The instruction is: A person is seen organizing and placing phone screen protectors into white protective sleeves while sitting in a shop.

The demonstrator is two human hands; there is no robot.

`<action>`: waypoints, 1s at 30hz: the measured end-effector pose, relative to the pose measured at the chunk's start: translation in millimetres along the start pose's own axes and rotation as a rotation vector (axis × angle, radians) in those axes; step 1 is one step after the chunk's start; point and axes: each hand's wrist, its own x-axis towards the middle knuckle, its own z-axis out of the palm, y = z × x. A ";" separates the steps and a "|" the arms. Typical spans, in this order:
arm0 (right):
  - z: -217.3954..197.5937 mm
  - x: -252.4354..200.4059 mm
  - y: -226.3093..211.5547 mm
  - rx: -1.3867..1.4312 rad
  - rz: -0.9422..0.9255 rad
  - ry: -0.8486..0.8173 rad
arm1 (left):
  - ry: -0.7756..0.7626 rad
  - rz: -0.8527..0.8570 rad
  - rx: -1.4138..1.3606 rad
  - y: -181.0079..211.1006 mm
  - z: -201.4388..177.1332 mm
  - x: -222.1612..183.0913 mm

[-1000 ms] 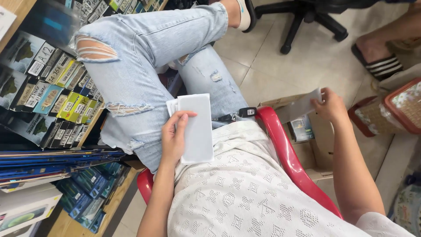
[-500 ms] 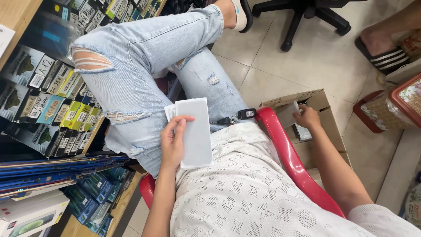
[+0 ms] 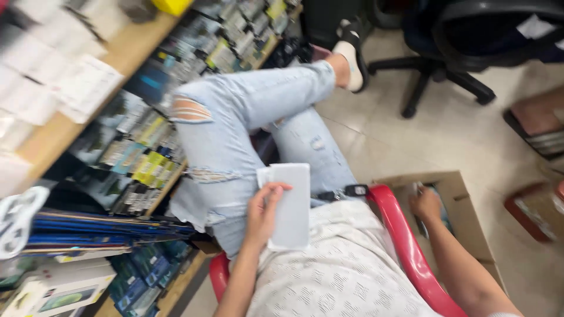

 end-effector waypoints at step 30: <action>-218.0 -174.8 -363.7 0.716 -0.670 -0.298 | -0.034 0.264 -0.078 16.0 -0.9 38.8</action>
